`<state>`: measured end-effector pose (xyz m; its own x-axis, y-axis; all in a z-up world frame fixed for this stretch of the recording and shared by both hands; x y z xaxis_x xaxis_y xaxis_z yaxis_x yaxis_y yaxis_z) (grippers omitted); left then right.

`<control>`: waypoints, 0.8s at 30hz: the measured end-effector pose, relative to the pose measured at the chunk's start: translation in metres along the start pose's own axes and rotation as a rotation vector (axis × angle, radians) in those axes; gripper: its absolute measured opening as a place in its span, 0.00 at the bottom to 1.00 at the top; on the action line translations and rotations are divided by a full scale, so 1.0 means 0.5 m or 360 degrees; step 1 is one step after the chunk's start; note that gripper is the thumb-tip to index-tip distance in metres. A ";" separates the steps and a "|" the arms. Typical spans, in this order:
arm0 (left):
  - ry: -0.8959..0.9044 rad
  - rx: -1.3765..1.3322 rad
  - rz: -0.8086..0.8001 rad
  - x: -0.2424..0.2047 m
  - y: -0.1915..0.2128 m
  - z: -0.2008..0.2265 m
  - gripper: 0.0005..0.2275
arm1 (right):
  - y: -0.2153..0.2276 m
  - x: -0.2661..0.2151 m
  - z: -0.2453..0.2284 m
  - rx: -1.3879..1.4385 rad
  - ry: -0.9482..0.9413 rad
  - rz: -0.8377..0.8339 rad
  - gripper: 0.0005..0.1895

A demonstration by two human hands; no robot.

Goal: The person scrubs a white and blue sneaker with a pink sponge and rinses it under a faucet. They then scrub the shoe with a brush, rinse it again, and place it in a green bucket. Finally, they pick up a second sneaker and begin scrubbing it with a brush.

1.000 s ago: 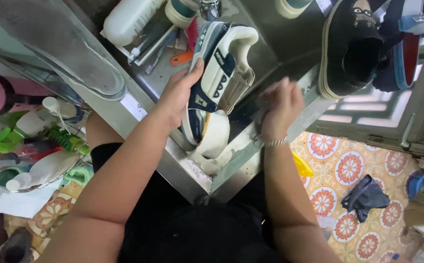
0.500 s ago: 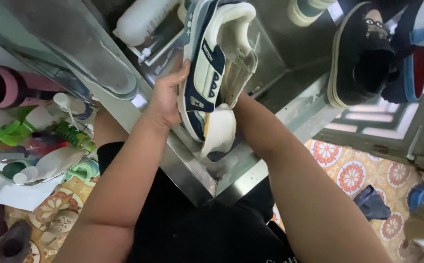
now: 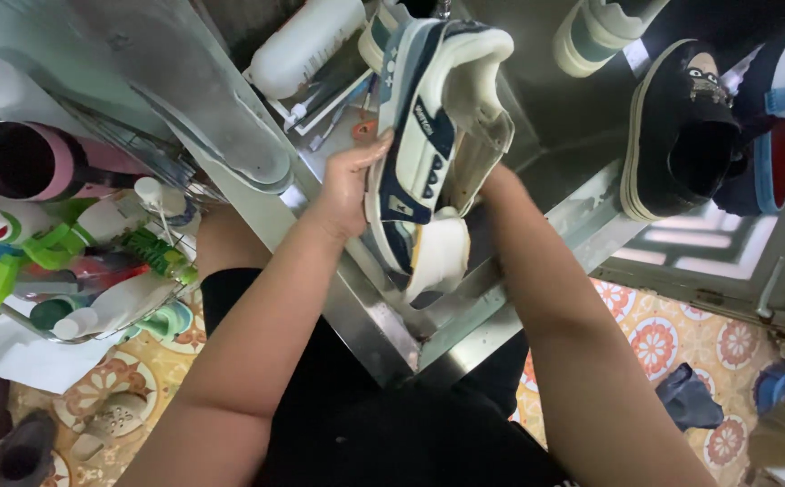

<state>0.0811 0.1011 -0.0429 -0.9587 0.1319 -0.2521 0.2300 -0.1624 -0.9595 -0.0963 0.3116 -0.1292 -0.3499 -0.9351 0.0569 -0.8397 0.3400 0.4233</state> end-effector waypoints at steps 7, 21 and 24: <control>-0.0029 0.0301 0.0053 -0.002 -0.018 0.003 0.20 | -0.020 -0.127 -0.042 0.0874 -0.0629 0.0697 0.20; -0.0030 0.0340 -0.0030 0.012 0.001 0.008 0.22 | -0.226 0.036 0.079 0.2079 -0.0238 0.0963 0.22; -0.0084 0.0391 -0.0324 0.024 0.015 0.002 0.22 | -0.250 0.009 0.160 0.1890 -0.0270 0.0919 0.21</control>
<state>0.0711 0.1004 -0.0529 -0.9897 0.1358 -0.0450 -0.0085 -0.3699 -0.9290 -0.0263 0.2731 -0.2542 -0.7503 -0.6336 -0.1890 -0.3742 0.6426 -0.6686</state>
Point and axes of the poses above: each hand's wrist, its own x-axis towards the middle knuckle, its own y-axis out of the back of the hand, z = x × y, the point moved 2 cm from there along x, towards the middle knuckle, and after that the axes turned 1 degree about -x, right-handed, at the moved point
